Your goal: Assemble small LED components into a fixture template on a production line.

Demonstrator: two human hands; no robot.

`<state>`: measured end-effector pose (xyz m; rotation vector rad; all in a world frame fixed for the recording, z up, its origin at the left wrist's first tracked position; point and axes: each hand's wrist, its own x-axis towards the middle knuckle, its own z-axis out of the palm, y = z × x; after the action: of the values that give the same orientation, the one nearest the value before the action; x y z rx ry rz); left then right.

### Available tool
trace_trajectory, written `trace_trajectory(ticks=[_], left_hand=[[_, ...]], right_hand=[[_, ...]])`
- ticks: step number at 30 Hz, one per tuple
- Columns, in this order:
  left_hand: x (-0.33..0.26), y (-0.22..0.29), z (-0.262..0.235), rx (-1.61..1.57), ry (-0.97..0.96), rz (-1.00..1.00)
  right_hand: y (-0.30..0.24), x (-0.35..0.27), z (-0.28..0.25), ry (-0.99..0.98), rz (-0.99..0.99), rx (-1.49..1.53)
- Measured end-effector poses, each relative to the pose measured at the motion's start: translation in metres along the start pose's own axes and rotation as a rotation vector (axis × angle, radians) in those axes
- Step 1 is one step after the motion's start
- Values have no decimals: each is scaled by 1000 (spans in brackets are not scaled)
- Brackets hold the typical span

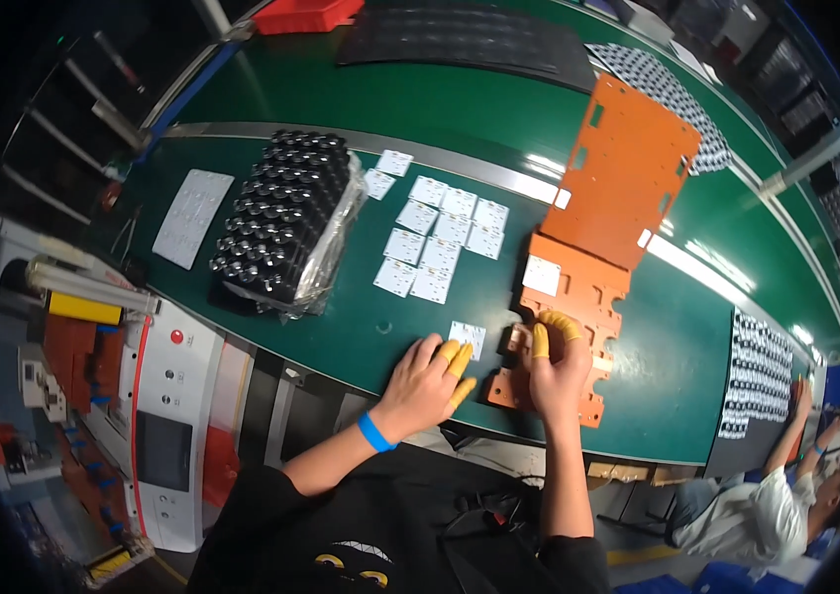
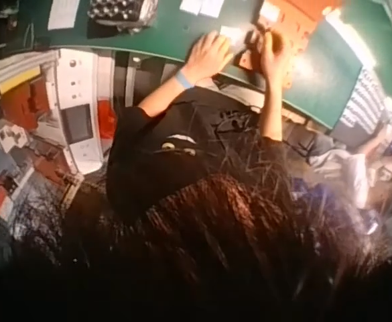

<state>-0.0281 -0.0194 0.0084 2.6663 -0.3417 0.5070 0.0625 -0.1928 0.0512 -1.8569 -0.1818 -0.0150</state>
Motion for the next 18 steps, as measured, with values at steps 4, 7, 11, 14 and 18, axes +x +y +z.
trace_trajectory(ticks=[4, 7, 11, 14, 18], left_hand=[[-33, -1, -17, 2, 12, -31], [-54, -10, -29, -37, 3, 6], [-85, -31, -37, 88, 29, 186], [-97, -38, -51, 9, 125, 123], [-117, -41, -60, 61, 287, -10]], right_hand=[[-37, 5, 41, -39, -413, -285], [-76, 19, 86, -149, -591, -202], [-114, 32, 135, -416, -708, -154], [-119, 27, 162, -509, -790, -102], [-122, 32, 181, -511, -875, -178]])
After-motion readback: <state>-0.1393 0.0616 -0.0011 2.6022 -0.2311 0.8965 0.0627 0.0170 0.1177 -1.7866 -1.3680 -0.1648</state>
